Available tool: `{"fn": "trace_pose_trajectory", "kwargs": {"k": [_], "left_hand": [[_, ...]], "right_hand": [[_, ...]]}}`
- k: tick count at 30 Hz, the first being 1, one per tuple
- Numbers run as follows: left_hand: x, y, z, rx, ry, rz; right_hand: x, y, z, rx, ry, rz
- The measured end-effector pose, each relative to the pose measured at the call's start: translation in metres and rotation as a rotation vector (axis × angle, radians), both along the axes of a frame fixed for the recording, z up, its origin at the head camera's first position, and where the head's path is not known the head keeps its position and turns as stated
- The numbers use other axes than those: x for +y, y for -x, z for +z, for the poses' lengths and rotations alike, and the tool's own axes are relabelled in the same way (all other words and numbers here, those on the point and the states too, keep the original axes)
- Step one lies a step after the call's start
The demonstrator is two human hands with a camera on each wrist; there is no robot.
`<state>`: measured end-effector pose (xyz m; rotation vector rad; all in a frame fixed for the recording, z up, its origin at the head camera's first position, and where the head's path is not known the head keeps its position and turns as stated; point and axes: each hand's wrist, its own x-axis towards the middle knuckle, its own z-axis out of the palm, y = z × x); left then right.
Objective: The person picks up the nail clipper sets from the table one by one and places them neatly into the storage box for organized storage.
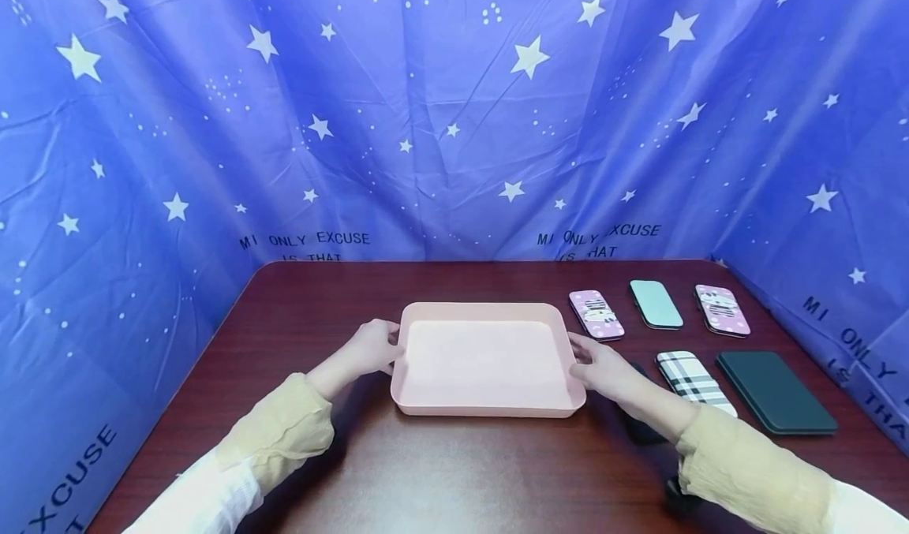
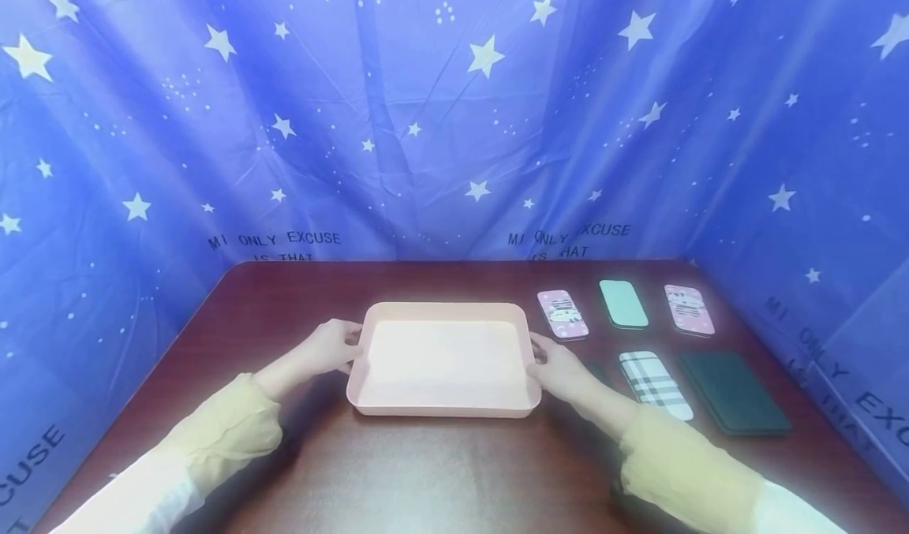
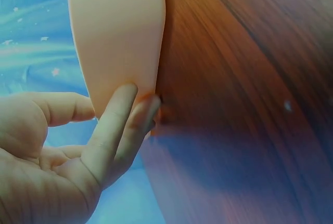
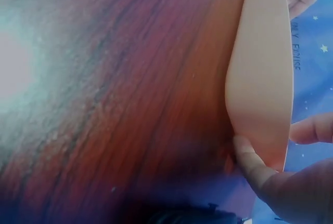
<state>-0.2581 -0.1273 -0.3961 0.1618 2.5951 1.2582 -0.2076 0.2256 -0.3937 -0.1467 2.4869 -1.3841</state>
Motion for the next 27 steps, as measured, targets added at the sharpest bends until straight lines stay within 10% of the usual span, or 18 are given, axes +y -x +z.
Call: {"fn": "trace_pose_trajectory", "kwargs": {"k": [18, 27], "left_hand": [[0.027, 0.024, 0.016, -0.149, 0.103, -0.058], [0.033, 0.047, 0.028, -0.056, 0.322, -0.03]], "right_hand": [[0.04, -0.011, 0.009, -0.044, 0.047, 0.054], [0.065, -0.01, 0.026, 0.42, -0.617, 0.081]]}}
